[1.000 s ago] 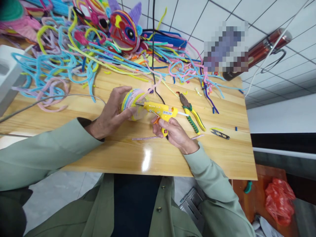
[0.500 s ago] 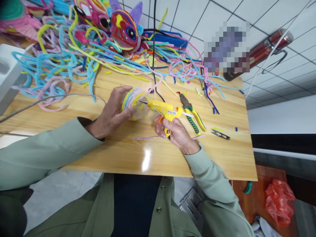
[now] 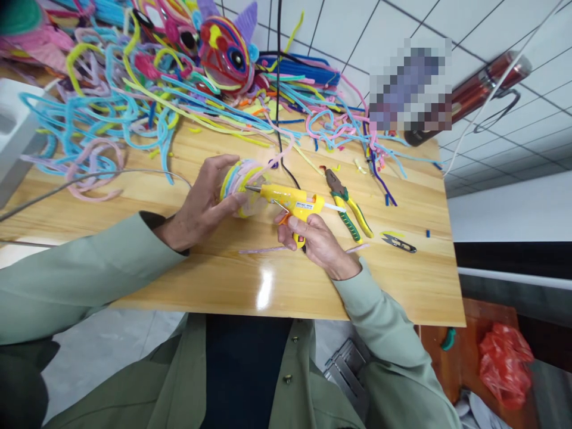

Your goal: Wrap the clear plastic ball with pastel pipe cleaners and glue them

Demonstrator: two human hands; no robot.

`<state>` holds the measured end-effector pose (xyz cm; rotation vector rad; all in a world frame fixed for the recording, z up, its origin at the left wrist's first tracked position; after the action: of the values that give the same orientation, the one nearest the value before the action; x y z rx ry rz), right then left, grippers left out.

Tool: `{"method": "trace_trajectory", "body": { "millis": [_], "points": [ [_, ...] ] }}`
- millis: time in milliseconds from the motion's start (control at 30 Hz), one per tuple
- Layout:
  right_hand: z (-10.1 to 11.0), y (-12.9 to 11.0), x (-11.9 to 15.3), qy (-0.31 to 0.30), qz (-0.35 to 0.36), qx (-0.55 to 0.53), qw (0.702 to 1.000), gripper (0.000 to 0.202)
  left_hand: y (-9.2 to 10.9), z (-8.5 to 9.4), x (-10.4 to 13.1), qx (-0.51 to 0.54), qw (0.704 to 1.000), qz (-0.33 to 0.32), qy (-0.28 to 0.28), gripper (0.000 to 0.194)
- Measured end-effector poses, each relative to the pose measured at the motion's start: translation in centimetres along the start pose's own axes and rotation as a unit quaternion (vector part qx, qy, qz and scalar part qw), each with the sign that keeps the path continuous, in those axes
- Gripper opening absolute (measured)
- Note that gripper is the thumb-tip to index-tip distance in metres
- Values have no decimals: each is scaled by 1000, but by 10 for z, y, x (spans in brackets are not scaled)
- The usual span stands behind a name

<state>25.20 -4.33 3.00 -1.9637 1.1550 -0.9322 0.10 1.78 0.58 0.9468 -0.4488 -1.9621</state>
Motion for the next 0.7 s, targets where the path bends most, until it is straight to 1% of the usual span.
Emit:
{"method": "trace_trajectory", "body": {
  "millis": [233, 433, 700],
  "points": [
    [-2, -3, 1, -11, 4, -3, 1000, 52, 0, 0, 0, 4, 1000, -5, 1, 69],
    [0, -3, 2, -11, 10, -10, 1000, 48, 0, 1, 1, 6, 1000, -7, 3, 68],
    [0, -2, 1, -11, 19, -5, 1000, 47, -1, -1, 1, 11, 1000, 4, 6, 68]
  ]
}}
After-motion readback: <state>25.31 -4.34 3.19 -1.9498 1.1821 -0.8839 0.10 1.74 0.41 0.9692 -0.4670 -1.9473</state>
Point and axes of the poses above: each hand's wrist, its own x-axis away from the middle knuckle, its own z-axis out of the back of the hand, y = z × x, the point moved 2 cm from there along -x, towards the middle knuckle, and after that the axes turned 15 degrees about -x, right-handed, at the moved point
